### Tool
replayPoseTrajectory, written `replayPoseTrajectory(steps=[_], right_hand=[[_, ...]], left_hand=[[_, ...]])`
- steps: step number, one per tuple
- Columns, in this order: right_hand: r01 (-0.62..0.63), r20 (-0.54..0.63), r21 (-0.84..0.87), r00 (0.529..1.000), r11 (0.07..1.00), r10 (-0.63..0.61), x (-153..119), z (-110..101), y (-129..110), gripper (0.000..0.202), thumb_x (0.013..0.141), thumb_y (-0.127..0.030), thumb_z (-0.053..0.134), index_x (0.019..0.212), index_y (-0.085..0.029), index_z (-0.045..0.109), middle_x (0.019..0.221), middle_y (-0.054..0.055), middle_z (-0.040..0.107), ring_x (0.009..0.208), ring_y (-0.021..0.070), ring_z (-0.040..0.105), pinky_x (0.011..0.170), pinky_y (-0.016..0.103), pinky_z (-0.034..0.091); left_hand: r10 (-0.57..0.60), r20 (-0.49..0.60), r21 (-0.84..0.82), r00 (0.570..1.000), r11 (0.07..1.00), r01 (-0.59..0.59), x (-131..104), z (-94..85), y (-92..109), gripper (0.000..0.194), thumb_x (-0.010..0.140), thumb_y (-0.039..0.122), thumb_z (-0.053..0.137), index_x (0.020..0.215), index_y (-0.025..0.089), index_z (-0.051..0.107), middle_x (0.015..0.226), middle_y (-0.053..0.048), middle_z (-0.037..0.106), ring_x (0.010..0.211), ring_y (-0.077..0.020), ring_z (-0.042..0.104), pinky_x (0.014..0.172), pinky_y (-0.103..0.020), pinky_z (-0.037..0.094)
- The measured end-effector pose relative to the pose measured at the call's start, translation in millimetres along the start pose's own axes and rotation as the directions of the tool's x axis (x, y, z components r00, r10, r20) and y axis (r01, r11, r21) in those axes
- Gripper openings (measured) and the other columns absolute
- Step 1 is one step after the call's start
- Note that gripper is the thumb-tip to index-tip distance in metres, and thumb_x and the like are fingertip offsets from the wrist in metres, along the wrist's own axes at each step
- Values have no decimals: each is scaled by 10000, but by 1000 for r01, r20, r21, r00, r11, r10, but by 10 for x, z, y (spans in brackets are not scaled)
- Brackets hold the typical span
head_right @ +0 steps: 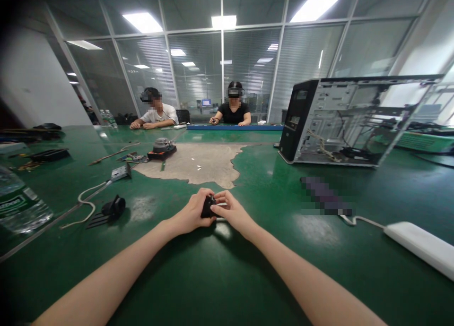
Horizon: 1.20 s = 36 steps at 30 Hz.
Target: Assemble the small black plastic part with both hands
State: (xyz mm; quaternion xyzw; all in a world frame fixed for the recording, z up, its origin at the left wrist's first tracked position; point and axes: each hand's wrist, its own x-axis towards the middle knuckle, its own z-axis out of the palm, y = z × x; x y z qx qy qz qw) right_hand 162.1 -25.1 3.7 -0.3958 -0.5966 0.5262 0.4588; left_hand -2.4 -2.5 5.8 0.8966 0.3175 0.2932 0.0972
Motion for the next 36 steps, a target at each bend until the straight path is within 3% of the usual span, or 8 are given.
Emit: replayPoseTrajectory(steps=[8,12,18,24,29,33,36], right_hand=[[16,73,46,997,999,-19,-8,-14,-24,343,611,-272,685,871,-213,470,912,10,549,876,163,535,769,332,427],[24,30,34,999,999,-25,-17,10,-23,261,675,-331,625,848,-210,471,876,6,557,837,153,543,766,333,422],[-8,-26,-52,1000,999,6,-5,6,-5,305,692,-349,603,938,-202,498,928,34,556,886,173,532,822,367,399],[17,50,20,999,1000,-18,-27,-1,-33,324,628,-289,669,876,-216,473,916,10,548,872,163,538,785,344,426],[20,15,19,1000,1000,-20,-18,25,-7,262,689,-343,607,860,-211,459,870,4,540,814,147,549,760,340,433],[10,-29,-68,1000,998,-12,-2,23,-9,282,688,-346,604,902,-205,486,902,23,535,878,164,524,804,357,411],[7,10,-42,1000,999,-6,-7,8,-26,304,652,-319,644,888,-205,489,924,26,538,904,172,522,809,357,413]], left_hand=[[5,-1,9,1000,1000,-5,-7,2,-3,545,617,198,606,1079,202,317,1021,-53,431,942,-218,442,808,-359,361],[10,4,9,1000,1000,-10,-4,-5,1,552,629,223,610,1091,192,311,1033,-60,425,946,-216,439,816,-358,359],[10,-6,-5,1000,1000,-10,-3,1,-6,552,633,235,612,1095,196,312,1043,-61,423,953,-214,438,830,-360,352],[-3,1,-6,1000,1000,3,-3,0,3,548,620,202,609,1086,194,320,1025,-57,426,938,-212,441,819,-360,355],[-3,0,-14,1000,1000,3,-3,-3,9,565,617,217,619,1091,200,312,1035,-57,420,935,-214,440,821,-366,358],[-2,5,-3,1000,1000,2,-9,-2,7,548,632,228,612,1090,200,312,1038,-61,423,945,-219,440,819,-369,363],[0,-2,9,1000,1000,1,-11,-3,5,546,629,219,609,1088,205,312,1031,-58,425,946,-222,444,814,-373,367]])
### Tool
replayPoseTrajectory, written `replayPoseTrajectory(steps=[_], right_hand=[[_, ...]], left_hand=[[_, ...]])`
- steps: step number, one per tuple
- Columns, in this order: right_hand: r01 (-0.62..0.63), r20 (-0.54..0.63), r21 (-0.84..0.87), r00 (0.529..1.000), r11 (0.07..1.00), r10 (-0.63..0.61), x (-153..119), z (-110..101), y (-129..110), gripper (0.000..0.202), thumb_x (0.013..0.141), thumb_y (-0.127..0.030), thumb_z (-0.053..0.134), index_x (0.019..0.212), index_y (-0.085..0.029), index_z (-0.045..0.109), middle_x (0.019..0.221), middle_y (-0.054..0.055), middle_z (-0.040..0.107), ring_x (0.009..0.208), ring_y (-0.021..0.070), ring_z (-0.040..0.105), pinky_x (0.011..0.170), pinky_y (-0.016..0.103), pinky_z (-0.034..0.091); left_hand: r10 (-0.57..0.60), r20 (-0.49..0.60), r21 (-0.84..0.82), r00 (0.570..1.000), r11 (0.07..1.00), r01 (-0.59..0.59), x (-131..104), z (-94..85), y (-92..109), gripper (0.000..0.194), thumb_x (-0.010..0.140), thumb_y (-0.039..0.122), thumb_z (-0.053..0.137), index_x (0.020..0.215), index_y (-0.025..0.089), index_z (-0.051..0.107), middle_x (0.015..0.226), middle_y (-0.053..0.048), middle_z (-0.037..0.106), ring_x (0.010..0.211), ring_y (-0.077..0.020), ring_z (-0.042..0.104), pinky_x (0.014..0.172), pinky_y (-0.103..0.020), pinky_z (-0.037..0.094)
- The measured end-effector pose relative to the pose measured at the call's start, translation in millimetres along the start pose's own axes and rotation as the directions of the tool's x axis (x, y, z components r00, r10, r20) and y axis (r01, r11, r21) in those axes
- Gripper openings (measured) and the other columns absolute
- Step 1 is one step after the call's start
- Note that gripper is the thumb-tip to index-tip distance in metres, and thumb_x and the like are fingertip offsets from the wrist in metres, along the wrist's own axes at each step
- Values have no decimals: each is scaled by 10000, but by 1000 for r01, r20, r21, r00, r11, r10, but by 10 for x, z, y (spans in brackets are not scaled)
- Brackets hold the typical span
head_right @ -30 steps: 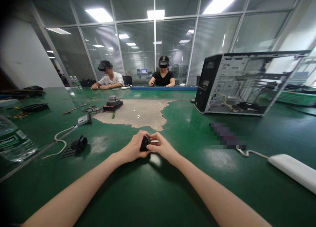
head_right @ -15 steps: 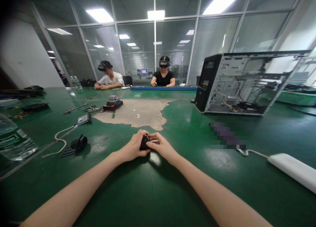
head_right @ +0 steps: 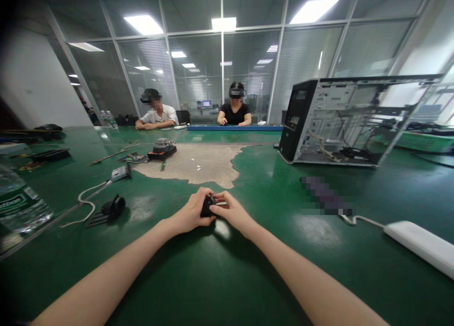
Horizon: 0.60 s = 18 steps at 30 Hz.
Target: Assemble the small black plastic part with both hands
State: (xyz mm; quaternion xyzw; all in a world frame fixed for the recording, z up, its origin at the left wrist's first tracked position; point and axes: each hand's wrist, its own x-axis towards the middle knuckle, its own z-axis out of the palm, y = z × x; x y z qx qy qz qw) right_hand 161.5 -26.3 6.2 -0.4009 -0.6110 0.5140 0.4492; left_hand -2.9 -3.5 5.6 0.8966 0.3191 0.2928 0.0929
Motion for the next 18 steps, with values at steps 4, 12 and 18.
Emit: replayPoseTrajectory(steps=[4,12,18], right_hand=[[25,43,65,999,998,-28,-15,-2,7,316,641,-293,659,872,-215,457,903,8,544,869,161,543,761,333,438],[-1,-32,-48,999,999,0,6,11,35,304,694,-340,599,936,-203,477,937,28,532,870,154,528,793,334,421],[15,40,57,999,998,-17,-25,-4,-20,309,643,-289,658,863,-214,454,914,5,544,859,153,538,769,327,433]], left_hand=[[4,10,3,1000,1000,-4,6,-3,0,543,625,205,602,1085,201,314,1020,-56,424,936,-219,448,810,-373,369],[-15,2,-14,1000,1000,15,5,-4,3,551,629,222,605,1093,204,310,1033,-58,419,944,-223,440,816,-374,364],[-10,10,-26,1000,1000,11,3,-26,29,535,624,196,600,1082,209,323,1013,-52,423,938,-224,444,815,-379,362]])
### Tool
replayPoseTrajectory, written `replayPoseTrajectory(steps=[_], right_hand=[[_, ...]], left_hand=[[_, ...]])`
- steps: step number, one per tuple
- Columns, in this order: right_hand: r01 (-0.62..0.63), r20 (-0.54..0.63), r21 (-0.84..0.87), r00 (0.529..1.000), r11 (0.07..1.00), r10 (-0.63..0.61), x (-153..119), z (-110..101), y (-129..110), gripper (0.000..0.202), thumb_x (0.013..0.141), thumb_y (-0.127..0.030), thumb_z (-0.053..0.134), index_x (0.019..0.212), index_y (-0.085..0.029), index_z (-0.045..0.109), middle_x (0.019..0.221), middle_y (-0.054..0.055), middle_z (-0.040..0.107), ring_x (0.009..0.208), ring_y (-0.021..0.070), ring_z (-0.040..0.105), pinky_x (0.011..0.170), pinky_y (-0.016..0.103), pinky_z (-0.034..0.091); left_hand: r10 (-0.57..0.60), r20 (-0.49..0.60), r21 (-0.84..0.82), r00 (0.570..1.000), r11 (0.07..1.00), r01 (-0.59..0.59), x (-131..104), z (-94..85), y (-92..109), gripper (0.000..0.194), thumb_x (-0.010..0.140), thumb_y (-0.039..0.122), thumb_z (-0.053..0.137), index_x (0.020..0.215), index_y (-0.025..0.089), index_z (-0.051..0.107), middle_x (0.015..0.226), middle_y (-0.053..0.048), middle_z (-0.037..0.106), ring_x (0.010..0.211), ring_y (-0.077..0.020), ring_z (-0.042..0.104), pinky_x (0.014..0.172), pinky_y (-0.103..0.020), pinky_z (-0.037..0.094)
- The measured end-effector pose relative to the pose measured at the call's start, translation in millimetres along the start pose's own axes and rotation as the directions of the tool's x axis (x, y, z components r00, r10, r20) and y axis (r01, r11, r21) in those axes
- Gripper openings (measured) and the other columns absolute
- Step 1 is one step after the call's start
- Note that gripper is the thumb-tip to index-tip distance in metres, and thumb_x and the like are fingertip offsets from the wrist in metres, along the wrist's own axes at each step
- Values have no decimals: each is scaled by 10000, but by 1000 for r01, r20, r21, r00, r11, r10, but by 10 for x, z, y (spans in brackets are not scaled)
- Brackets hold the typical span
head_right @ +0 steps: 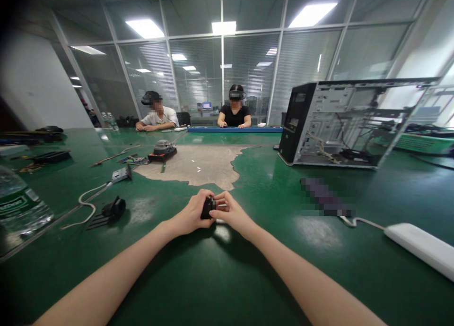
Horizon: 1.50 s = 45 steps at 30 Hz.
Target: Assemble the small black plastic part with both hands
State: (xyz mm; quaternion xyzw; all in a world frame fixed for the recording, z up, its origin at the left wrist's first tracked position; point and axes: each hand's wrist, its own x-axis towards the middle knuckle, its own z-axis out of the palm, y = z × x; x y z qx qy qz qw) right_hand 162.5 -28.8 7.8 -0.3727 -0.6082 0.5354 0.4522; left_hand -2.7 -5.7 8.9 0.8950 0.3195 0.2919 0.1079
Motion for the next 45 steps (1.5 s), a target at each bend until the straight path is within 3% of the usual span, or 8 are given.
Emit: replayPoseTrajectory(steps=[4,9,15,20,25,30,39,45], right_hand=[[13,-32,10,999,1000,-13,7,12,14,241,684,-325,619,816,-208,454,877,-2,555,824,141,540,775,327,427],[-9,-68,-73,998,997,4,33,3,52,290,690,-349,607,910,-208,482,921,19,541,875,155,528,822,350,401],[-8,10,22,1000,1000,8,0,2,-1,350,609,-303,686,863,-212,462,929,11,542,869,162,547,795,347,417],[9,-18,33,1000,999,-8,-7,20,-1,250,676,-329,625,817,-209,458,901,0,548,837,145,553,784,331,423],[-16,-56,-41,998,999,14,24,-3,43,305,678,-330,619,925,-211,485,938,24,540,892,160,529,822,351,406],[-20,-9,7,1000,1000,20,4,4,0,342,612,-295,681,869,-214,470,919,9,544,855,158,547,793,350,424],[-22,-58,-40,998,999,20,24,6,33,300,675,-316,622,917,-205,483,929,25,542,881,159,534,829,355,402],[-9,18,23,1000,1000,9,-3,2,-12,332,623,-282,675,871,-217,465,929,6,553,864,158,552,783,339,430]], left_hand=[[4,-7,-9,1000,1000,-4,4,2,-3,550,619,211,616,1085,211,324,1014,-52,422,938,-225,445,814,-381,365],[2,-11,-7,1000,1000,-2,-1,14,-22,545,626,220,616,1085,206,324,1032,-58,423,952,-224,441,820,-378,368],[-5,0,7,1000,1000,5,-6,13,-21,546,619,191,610,1084,202,324,1016,-53,431,938,-221,447,806,-375,371],[-10,2,-5,1000,1000,10,4,10,-9,553,623,216,612,1093,208,320,1031,-61,424,955,-233,444,811,-385,367],[-13,-6,-15,1000,1000,12,-2,9,-10,548,619,209,614,1083,214,324,1020,-54,423,945,-225,445,812,-377,365],[-10,-10,-10,1000,1000,10,-3,14,-18,551,608,188,609,1082,216,328,1008,-50,428,942,-227,449,804,-381,364],[-8,-16,-16,1000,1000,8,-1,14,-18,538,624,217,606,1083,213,325,1024,-56,423,950,-226,443,813,-388,367],[-18,-6,-22,1000,1000,18,0,13,-9,546,604,189,603,1079,217,335,1006,-48,435,941,-228,450,814,-391,363]])
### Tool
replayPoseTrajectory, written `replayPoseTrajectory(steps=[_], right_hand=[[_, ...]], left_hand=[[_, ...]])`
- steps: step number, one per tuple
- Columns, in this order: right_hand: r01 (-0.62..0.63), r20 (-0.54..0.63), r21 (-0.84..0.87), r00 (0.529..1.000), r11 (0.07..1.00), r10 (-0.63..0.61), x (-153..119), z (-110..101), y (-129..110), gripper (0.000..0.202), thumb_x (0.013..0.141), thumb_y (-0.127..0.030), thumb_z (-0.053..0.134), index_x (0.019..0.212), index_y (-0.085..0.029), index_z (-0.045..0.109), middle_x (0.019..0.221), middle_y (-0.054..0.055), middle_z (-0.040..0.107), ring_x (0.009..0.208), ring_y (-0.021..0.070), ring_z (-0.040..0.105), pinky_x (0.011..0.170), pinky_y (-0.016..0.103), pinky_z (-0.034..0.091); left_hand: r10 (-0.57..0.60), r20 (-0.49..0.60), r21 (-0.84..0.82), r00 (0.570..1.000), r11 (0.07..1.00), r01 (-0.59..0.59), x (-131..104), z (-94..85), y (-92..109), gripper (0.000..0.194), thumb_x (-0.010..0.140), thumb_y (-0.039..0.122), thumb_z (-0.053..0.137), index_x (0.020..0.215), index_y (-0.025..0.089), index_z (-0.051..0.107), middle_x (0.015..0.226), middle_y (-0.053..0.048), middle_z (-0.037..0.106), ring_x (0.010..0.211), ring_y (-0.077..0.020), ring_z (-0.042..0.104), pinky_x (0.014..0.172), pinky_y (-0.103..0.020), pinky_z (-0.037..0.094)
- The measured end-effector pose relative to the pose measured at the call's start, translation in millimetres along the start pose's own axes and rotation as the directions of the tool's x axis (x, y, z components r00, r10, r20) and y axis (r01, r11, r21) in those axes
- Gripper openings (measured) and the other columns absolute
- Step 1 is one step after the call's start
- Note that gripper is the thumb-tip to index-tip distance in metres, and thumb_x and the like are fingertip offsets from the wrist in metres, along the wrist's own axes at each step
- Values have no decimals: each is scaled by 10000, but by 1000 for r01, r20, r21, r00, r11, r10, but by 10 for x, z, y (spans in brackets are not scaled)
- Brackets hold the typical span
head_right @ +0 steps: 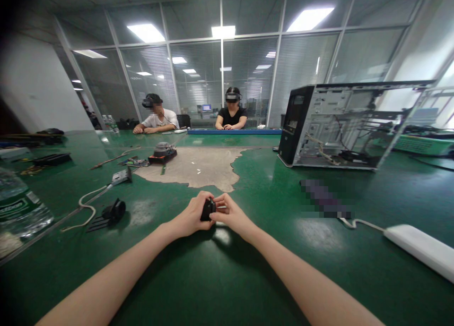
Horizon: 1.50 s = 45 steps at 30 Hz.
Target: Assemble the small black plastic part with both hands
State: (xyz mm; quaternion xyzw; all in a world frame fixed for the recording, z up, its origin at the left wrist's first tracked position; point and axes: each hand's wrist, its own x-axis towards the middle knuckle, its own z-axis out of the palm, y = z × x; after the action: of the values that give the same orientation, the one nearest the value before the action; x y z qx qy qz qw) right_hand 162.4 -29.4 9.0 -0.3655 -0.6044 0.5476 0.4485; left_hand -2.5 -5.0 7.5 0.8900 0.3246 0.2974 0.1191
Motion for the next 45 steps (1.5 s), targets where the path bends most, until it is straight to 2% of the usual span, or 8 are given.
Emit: replayPoseTrajectory(steps=[9,14,18,24,29,33,39,45], right_hand=[[-16,-77,-78,997,997,10,38,-7,65,312,680,-341,613,932,-202,494,922,31,556,882,169,535,800,354,411],[-9,-15,-6,1000,1000,9,5,-1,7,330,630,-303,668,882,-213,474,916,13,549,863,162,544,779,341,423],[12,-37,-4,999,1000,-12,3,18,-4,261,674,-339,626,830,-209,462,891,7,550,836,149,545,784,339,419],[-6,-62,-70,998,998,2,39,-15,65,305,681,-332,617,919,-201,479,931,26,537,887,164,531,818,352,404],[9,16,16,1000,1000,-9,10,-14,22,337,617,-274,680,858,-212,453,929,7,543,865,161,552,777,336,423],[23,-36,4,999,1000,-23,9,9,11,251,666,-305,637,809,-205,457,895,4,554,849,150,551,791,331,414],[-11,-69,-72,998,997,6,45,-15,82,314,684,-321,617,941,-201,482,942,32,550,893,167,537,830,359,400],[7,-7,-13,1000,1000,-7,8,-16,23,323,625,-272,676,859,-210,461,929,11,547,875,164,548,788,340,421]], left_hand=[[15,-13,14,1000,1000,-15,0,-4,-1,543,615,219,615,1072,204,322,1011,-52,427,931,-216,446,817,-378,366],[22,-2,36,1000,999,-22,4,-6,6,540,607,202,612,1063,207,322,1009,-50,428,931,-219,447,814,-378,367],[23,-3,41,1000,999,-23,6,-2,4,550,612,213,613,1075,205,318,1014,-55,427,935,-223,446,816,-382,365],[27,-6,27,1000,999,-26,2,11,-21,546,609,221,621,1068,204,325,1011,-50,427,932,-217,446,818,-374,364],[21,2,40,1000,999,-21,5,9,-21,545,613,202,606,1077,202,320,1018,-54,425,928,-218,445,814,-374,364],[17,3,35,1000,999,-17,7,3,-16,542,618,222,610,1076,196,322,1019,-57,424,925,-217,442,814,-371,362],[21,-5,20,1000,1000,-21,3,2,-15,532,619,230,612,1069,194,330,1010,-54,424,921,-213,444,810,-366,362],[20,3,43,1000,999,-20,7,8,-19,548,606,201,607,1074,202,322,1011,-52,425,915,-216,445,807,-376,364]])
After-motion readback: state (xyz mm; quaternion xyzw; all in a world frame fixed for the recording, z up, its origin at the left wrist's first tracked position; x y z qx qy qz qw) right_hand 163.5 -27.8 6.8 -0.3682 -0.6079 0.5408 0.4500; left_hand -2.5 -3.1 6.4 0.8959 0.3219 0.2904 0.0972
